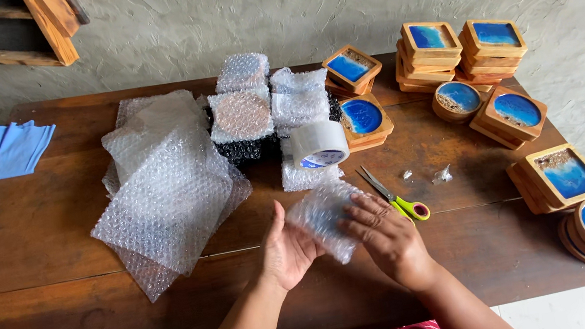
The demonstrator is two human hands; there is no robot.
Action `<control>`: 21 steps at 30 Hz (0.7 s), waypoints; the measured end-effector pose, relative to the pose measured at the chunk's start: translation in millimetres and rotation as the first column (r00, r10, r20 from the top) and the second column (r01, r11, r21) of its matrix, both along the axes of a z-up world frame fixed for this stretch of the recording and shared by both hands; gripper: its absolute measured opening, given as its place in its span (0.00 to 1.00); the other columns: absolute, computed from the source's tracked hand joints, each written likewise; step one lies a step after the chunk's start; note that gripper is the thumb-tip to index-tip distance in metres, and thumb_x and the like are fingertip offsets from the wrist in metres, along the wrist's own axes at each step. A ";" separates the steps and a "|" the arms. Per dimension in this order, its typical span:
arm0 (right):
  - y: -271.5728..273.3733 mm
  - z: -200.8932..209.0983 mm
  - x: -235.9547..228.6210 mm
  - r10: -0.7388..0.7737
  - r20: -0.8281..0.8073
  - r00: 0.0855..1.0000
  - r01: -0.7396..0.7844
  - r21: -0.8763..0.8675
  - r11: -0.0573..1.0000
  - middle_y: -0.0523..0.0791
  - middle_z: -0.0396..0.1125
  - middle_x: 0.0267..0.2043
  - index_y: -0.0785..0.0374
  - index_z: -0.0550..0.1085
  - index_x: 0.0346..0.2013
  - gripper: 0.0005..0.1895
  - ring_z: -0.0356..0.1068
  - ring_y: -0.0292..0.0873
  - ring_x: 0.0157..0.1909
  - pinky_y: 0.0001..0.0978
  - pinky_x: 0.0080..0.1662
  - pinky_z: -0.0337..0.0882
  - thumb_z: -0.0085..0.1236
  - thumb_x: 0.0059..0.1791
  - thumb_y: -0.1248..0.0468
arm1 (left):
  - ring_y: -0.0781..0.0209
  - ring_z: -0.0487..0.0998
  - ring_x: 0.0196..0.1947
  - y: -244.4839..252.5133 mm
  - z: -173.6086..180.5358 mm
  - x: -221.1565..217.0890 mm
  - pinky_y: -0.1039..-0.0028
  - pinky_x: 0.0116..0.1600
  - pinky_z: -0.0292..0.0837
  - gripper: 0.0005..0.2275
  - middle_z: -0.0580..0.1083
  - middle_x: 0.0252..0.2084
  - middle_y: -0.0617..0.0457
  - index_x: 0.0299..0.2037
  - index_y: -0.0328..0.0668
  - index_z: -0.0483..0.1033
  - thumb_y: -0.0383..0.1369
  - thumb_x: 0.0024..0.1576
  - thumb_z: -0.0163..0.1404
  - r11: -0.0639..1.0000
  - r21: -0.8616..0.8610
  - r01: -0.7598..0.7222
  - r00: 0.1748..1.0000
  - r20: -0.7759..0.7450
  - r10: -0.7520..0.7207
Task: The person wraps wooden coasters in bubble wrap, securing the packaging with tape and using scissors to cut the materials.
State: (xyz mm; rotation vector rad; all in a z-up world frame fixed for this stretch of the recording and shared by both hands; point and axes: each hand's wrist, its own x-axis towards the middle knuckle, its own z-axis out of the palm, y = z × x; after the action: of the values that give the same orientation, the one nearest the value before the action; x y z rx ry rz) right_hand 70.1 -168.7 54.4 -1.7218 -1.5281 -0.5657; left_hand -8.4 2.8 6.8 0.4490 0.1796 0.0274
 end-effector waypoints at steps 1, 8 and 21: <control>0.6 -3.2 -0.6 0.022 0.075 0.997 -0.018 -0.046 0.999 0.52 0.64 0.51 0.65 0.70 0.46 0.12 0.62 0.54 0.57 0.45 0.58 0.61 0.43 0.49 0.69 | 0.53 0.73 0.37 0.2 -6.3 0.5 0.63 0.40 0.74 0.25 0.71 0.41 0.43 0.48 0.36 0.64 0.47 0.47 0.46 0.996 -0.056 -0.064 0.997 -0.040 0.062; 1.4 -14.9 1.6 0.152 -0.281 0.947 -0.174 -0.053 0.983 0.52 0.62 0.53 0.65 0.72 0.42 0.21 0.57 0.52 0.61 0.49 0.63 0.51 0.31 0.44 0.78 | 0.54 0.74 0.35 -0.4 -1.1 2.7 0.69 0.39 0.72 0.16 0.73 0.40 0.44 0.48 0.33 0.68 0.26 0.49 0.46 0.973 0.028 -0.229 0.973 -0.024 0.230; 5.7 -11.2 14.3 0.009 -0.999 0.051 -0.247 -0.004 0.969 0.43 0.64 0.33 0.65 0.64 0.50 0.21 0.62 0.34 0.34 0.27 0.36 0.66 0.48 0.45 0.58 | 0.60 0.71 0.32 -0.9 -31.7 5.7 0.73 0.36 0.69 0.01 0.73 0.32 0.51 0.28 0.42 0.72 0.27 0.47 0.51 0.968 0.072 -0.240 0.960 -0.128 0.247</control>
State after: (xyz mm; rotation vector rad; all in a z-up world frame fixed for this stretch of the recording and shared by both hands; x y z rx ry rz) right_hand 84.4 -163.0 43.1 -1.4027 -0.5748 0.8804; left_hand -2.7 1.9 -24.9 0.4822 0.3688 0.2449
